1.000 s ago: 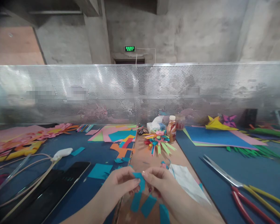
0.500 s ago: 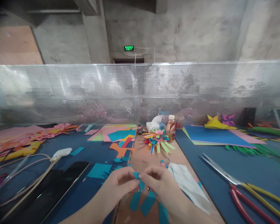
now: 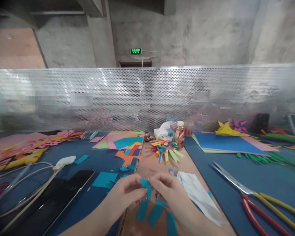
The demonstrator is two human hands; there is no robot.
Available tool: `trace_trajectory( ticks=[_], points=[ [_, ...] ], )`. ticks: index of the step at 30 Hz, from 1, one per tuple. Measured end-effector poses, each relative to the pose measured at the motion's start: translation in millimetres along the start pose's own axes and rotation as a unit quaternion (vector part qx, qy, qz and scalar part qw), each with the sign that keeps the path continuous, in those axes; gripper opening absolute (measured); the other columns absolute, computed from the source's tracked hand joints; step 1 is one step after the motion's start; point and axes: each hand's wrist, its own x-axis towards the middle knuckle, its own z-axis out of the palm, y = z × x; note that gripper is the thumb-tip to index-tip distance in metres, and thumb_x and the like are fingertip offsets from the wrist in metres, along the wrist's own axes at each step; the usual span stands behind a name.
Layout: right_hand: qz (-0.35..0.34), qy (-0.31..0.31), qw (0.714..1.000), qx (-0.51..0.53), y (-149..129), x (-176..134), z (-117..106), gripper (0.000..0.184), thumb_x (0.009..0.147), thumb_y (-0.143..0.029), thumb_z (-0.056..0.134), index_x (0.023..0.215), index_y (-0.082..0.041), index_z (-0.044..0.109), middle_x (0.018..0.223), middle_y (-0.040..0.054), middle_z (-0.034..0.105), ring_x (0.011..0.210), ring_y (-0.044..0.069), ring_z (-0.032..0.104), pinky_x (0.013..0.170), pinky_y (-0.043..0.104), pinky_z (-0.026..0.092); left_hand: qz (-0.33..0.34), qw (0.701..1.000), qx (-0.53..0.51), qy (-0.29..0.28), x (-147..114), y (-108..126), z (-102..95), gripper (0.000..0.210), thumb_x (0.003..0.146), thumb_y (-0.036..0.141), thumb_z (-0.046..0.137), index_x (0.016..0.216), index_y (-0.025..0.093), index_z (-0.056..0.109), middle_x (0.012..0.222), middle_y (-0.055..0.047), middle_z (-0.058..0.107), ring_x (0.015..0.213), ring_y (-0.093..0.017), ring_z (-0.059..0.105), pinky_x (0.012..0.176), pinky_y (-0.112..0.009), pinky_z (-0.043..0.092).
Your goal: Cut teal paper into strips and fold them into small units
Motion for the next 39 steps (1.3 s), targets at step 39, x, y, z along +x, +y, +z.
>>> trace_trajectory(
  ticks=[39],
  points=[
    [-0.005, -0.026, 0.999, -0.032, -1.8, -0.3, -0.3, 0.027, 0.065, -0.039, 0.06, 0.058, -0.016, 0.047, 0.045, -0.0068, 0.035, 0.041, 0.004, 0.025, 0.038, 0.018, 0.017, 0.025, 0.999, 0.041, -0.021, -1.8, -0.1, -0.1, 0.009, 0.067, 0.023, 0.053, 0.065, 0.015, 0.056, 0.067, -0.001, 0.059, 0.066, -0.015, 0.052, 0.062, -0.024, 0.038]
  ],
)
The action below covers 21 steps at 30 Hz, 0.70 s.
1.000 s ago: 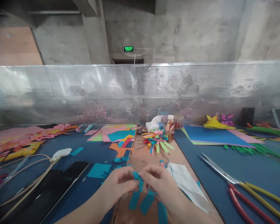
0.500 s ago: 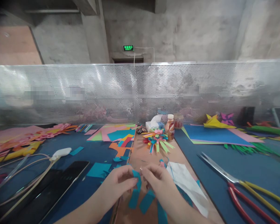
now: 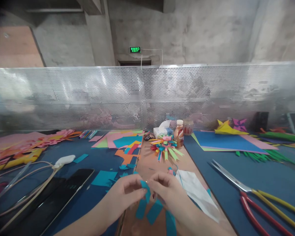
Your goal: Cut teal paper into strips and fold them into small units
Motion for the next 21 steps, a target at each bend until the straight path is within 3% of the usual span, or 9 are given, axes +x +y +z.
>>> trace_trajectory(
  ticks=[9, 16, 21],
  points=[
    [-0.096, -0.03, 0.987, -0.122, -0.3, 2.0, -9.6, 0.022, 0.073, -0.034, 0.053, 0.061, -0.016, 0.05, 0.055, -0.0038, 0.046, 0.053, 0.008, 0.042, 0.051, 0.018, 0.033, 0.004, 1.0, -0.008, -0.014, 2.5, -5.7, 0.2, 0.007, 0.067, 0.02, 0.054, 0.066, 0.014, 0.056, 0.064, 0.0, 0.056, 0.064, -0.014, 0.051, 0.063, -0.024, 0.039],
    [-0.074, -0.034, 0.99, -0.117, -4.0, 0.9, -7.0, 0.029, 0.077, -0.04, 0.046, 0.06, -0.017, 0.044, 0.051, -0.0055, 0.041, 0.049, 0.008, 0.04, 0.048, 0.019, 0.031, 0.005, 1.0, -0.016, 0.004, 2.0, -3.6, -1.0, 0.009, 0.07, 0.022, 0.052, 0.066, 0.015, 0.054, 0.064, 0.001, 0.053, 0.065, -0.013, 0.05, 0.062, -0.024, 0.037],
    [-0.076, -0.077, 0.976, -0.188, -7.2, -4.7, -10.3, 0.028, 0.082, -0.038, 0.042, 0.063, -0.017, 0.041, 0.059, -0.0042, 0.044, 0.056, 0.008, 0.04, 0.052, 0.019, 0.031, -0.011, 0.999, -0.043, -0.005, 0.4, 0.8, -1.0, 0.01, 0.07, 0.023, 0.052, 0.067, 0.014, 0.053, 0.063, 0.001, 0.054, 0.063, -0.013, 0.05, 0.06, -0.023, 0.036]
  ],
)
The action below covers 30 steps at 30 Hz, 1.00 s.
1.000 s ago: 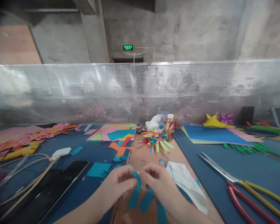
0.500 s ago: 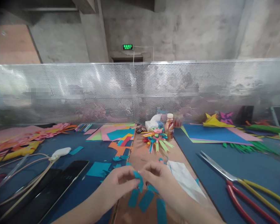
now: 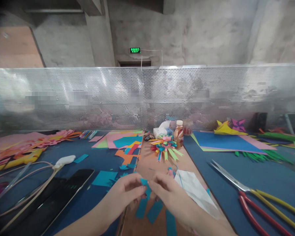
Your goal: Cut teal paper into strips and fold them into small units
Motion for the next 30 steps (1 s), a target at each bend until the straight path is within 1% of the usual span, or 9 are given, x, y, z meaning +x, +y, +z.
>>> trace_trajectory(
  ticks=[4, 11, 16, 19, 21, 22, 25, 28, 30],
  points=[
    [-0.027, -0.024, 0.999, -0.038, 0.6, -3.1, 0.1, 0.024, 0.081, -0.033, 0.044, 0.063, -0.017, 0.041, 0.059, -0.0046, 0.041, 0.057, 0.008, 0.039, 0.052, 0.019, 0.03, -0.016, 1.0, -0.011, -0.004, -0.5, 2.9, 1.0, 0.011, 0.067, 0.024, 0.054, 0.064, 0.014, 0.051, 0.059, 0.002, 0.053, 0.056, -0.01, 0.047, 0.055, -0.022, 0.034],
    [0.024, -0.043, 0.992, 0.113, -2.8, -5.1, 2.5, 0.023, 0.079, -0.029, 0.048, 0.062, -0.017, 0.04, 0.056, -0.0049, 0.04, 0.053, 0.007, 0.039, 0.046, 0.017, 0.027, -0.04, 0.999, -0.016, 0.001, 1.7, 2.6, 0.0, 0.016, 0.065, 0.031, 0.054, 0.062, 0.015, 0.051, 0.056, 0.001, 0.053, 0.052, -0.01, 0.047, 0.05, -0.022, 0.034],
    [0.025, -0.025, 0.993, 0.113, -1.7, -3.7, 3.1, 0.025, 0.079, -0.033, 0.049, 0.062, -0.016, 0.042, 0.056, -0.0049, 0.042, 0.05, 0.006, 0.038, 0.045, 0.016, 0.027, -0.046, 0.999, -0.025, 0.011, 3.2, 2.5, -1.4, 0.019, 0.066, 0.033, 0.052, 0.058, 0.015, 0.049, 0.055, 0.001, 0.054, 0.053, -0.011, 0.047, 0.052, -0.023, 0.037],
    [-0.026, 0.005, 0.998, 0.051, 0.5, -3.7, 0.1, 0.025, 0.082, -0.033, 0.043, 0.063, -0.017, 0.045, 0.059, -0.0026, 0.046, 0.057, 0.009, 0.045, 0.053, 0.019, 0.035, -0.044, 0.998, -0.046, 0.025, 3.7, 3.5, -1.9, 0.02, 0.065, 0.033, 0.054, 0.057, 0.015, 0.05, 0.055, 0.0, 0.056, 0.054, -0.011, 0.048, 0.053, -0.023, 0.037],
    [-0.093, 0.046, 0.994, -0.03, 2.8, -4.4, -2.7, 0.016, 0.082, -0.028, 0.041, 0.075, -0.018, 0.052, 0.07, 0.0004, 0.051, 0.065, 0.012, 0.049, 0.06, 0.022, 0.038, -0.059, 0.993, -0.089, 0.039, 4.4, 4.3, -2.1, 0.021, 0.063, 0.034, 0.056, 0.057, 0.014, 0.051, 0.055, -0.001, 0.056, 0.054, -0.012, 0.05, 0.051, -0.023, 0.036],
    [-0.133, 0.062, 0.986, -0.079, 4.4, -4.7, -3.9, 0.013, 0.081, -0.024, 0.043, 0.084, -0.019, 0.053, 0.078, 0.0022, 0.053, 0.07, 0.013, 0.05, 0.064, 0.023, 0.039, -0.072, 0.99, -0.113, 0.048, 4.8, 4.5, -2.2, 0.022, 0.062, 0.034, 0.057, 0.057, 0.014, 0.051, 0.054, -0.001, 0.056, 0.055, -0.012, 0.05, 0.05, -0.023, 0.035],
    [-0.23, 0.067, 0.951, -0.197, 10.9, -4.0, -5.7, 0.027, 0.075, -0.017, 0.048, 0.102, -0.022, 0.053, 0.097, 0.0061, 0.054, 0.087, 0.017, 0.05, 0.075, 0.028, 0.04, -0.101, 0.981, -0.156, 0.063, 5.8, 4.7, -2.3, 0.024, 0.058, 0.035, 0.061, 0.056, 0.013, 0.052, 0.053, -0.001, 0.056, 0.054, -0.012, 0.05, 0.048, -0.022, 0.033],
    [-0.284, 0.077, 0.923, -0.25, 17.4, -0.9, -4.7, 0.025, 0.076, -0.018, 0.051, 0.1, -0.023, 0.057, 0.098, 0.0069, 0.057, 0.093, 0.019, 0.05, 0.081, 0.029, 0.039, -0.095, 0.983, -0.145, 0.06, 5.1, 5.7, -2.0, 0.023, 0.058, 0.035, 0.061, 0.056, 0.013, 0.056, 0.054, -0.002, 0.056, 0.056, -0.013, 0.051, 0.049, -0.023, 0.034],
    [-0.287, 0.099, 0.92, -0.249, 18.3, 0.8, -2.7, 0.021, 0.077, -0.019, 0.05, 0.095, -0.023, 0.06, 0.093, 0.0065, 0.06, 0.087, 0.018, 0.053, 0.077, 0.028, 0.041, -0.075, 0.988, -0.124, 0.058, 3.8, 7.5, -1.7, 0.026, 0.062, 0.037, 0.057, 0.057, 0.012, 0.059, 0.056, -0.004, 0.058, 0.058, -0.014, 0.052, 0.051, -0.023, 0.034]
  ],
)
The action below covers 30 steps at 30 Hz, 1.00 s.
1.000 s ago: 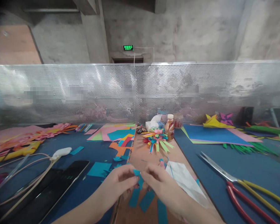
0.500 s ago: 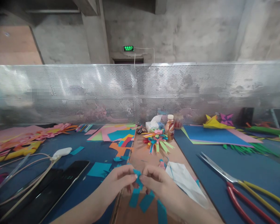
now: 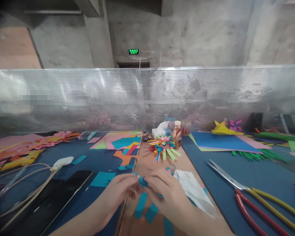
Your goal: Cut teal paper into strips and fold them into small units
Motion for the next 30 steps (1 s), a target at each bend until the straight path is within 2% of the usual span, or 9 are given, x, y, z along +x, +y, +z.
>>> trace_trajectory(
  ticks=[2, 4, 7, 10, 13, 18, 21, 26, 30],
  points=[
    [0.048, 0.021, 0.998, 0.022, -3.8, 2.2, 0.9, 0.018, 0.078, -0.02, 0.048, 0.089, -0.022, 0.062, 0.086, 0.0055, 0.061, 0.076, 0.016, 0.054, 0.067, 0.026, 0.043, 0.017, 1.0, 0.016, 0.001, -1.6, 1.6, 0.4, 0.031, 0.067, 0.04, 0.051, 0.058, 0.011, 0.061, 0.058, -0.006, 0.059, 0.06, -0.015, 0.052, 0.052, -0.024, 0.035],
    [0.129, 0.043, 0.988, 0.073, -10.4, 5.2, 0.7, 0.016, 0.078, -0.024, 0.047, 0.082, -0.021, 0.063, 0.077, 0.0039, 0.059, 0.066, 0.015, 0.053, 0.058, 0.024, 0.042, 0.024, 0.999, 0.034, -0.001, -2.3, 2.1, 0.2, 0.033, 0.07, 0.04, 0.047, 0.062, 0.011, 0.061, 0.062, -0.007, 0.06, 0.062, -0.015, 0.053, 0.053, -0.024, 0.035],
    [0.245, 0.064, 0.95, 0.18, -17.9, 9.7, 1.0, 0.018, 0.074, -0.032, 0.051, 0.065, -0.018, 0.058, 0.062, 0.0003, 0.054, 0.057, 0.013, 0.049, 0.051, 0.022, 0.039, 0.03, 0.996, 0.079, -0.002, -0.9, -0.7, -1.4, 0.024, 0.066, 0.036, 0.052, 0.069, 0.013, 0.059, 0.065, -0.004, 0.059, 0.063, -0.015, 0.054, 0.052, -0.023, 0.037],
    [0.31, 0.063, 0.91, 0.267, -16.8, 12.0, 4.7, 0.025, 0.065, -0.039, 0.057, 0.055, -0.018, 0.051, 0.048, -0.0039, 0.044, 0.047, 0.01, 0.044, 0.044, 0.02, 0.034, 0.057, 0.987, 0.148, 0.011, 1.7, -6.0, -3.6, 0.019, 0.063, 0.032, 0.058, 0.07, 0.014, 0.056, 0.067, -0.003, 0.06, 0.064, -0.015, 0.054, 0.055, -0.023, 0.038],
    [0.327, 0.047, 0.892, 0.308, -12.6, 11.7, 9.8, 0.028, 0.06, -0.043, 0.061, 0.054, -0.018, 0.049, 0.042, -0.0065, 0.038, 0.038, 0.007, 0.037, 0.036, 0.019, 0.026, 0.081, 0.98, 0.182, 0.014, 2.7, -8.2, -5.0, 0.018, 0.065, 0.031, 0.058, 0.071, 0.014, 0.057, 0.072, -0.004, 0.062, 0.067, -0.015, 0.054, 0.059, -0.024, 0.038],
    [0.344, 0.032, 0.876, 0.337, -11.0, 10.5, 14.8, 0.032, 0.06, -0.047, 0.062, 0.058, -0.018, 0.048, 0.04, -0.0084, 0.036, 0.031, 0.003, 0.027, 0.032, 0.019, 0.018, 0.096, 0.975, 0.196, 0.031, 2.2, -5.4, -5.0, 0.015, 0.067, 0.029, 0.055, 0.065, 0.014, 0.056, 0.062, -0.002, 0.058, 0.058, -0.013, 0.05, 0.056, -0.023, 0.037],
    [0.338, 0.017, 0.878, 0.338, -7.7, 10.4, 16.6, 0.036, 0.057, -0.05, 0.063, 0.057, -0.018, 0.048, 0.038, -0.0085, 0.038, 0.031, 0.004, 0.028, 0.032, 0.019, 0.018, 0.089, 0.977, 0.192, 0.026, 3.1, -6.7, -5.2, 0.015, 0.066, 0.029, 0.055, 0.064, 0.014, 0.055, 0.06, -0.001, 0.058, 0.058, -0.013, 0.05, 0.055, -0.023, 0.037],
    [0.355, -0.019, 0.878, 0.321, -1.2, 9.1, 16.0, 0.03, 0.065, -0.045, 0.06, 0.06, -0.016, 0.049, 0.042, -0.0063, 0.045, 0.033, 0.004, 0.032, 0.034, 0.018, 0.021, 0.088, 0.976, 0.197, 0.003, 3.0, -7.7, -4.8, 0.013, 0.064, 0.027, 0.056, 0.064, 0.013, 0.055, 0.06, -0.001, 0.056, 0.059, -0.013, 0.05, 0.056, -0.023, 0.037],
    [0.332, -0.003, 0.893, 0.302, -1.4, 10.9, 10.5, 0.025, 0.067, -0.037, 0.06, 0.059, -0.016, 0.05, 0.049, -0.0054, 0.045, 0.045, 0.006, 0.04, 0.043, 0.018, 0.029, 0.084, 0.984, 0.157, -0.017, 4.2, 0.7, -6.8, 0.014, 0.068, 0.026, 0.049, 0.065, 0.014, 0.055, 0.061, -0.001, 0.057, 0.062, -0.014, 0.053, 0.056, -0.023, 0.038]
  ],
)
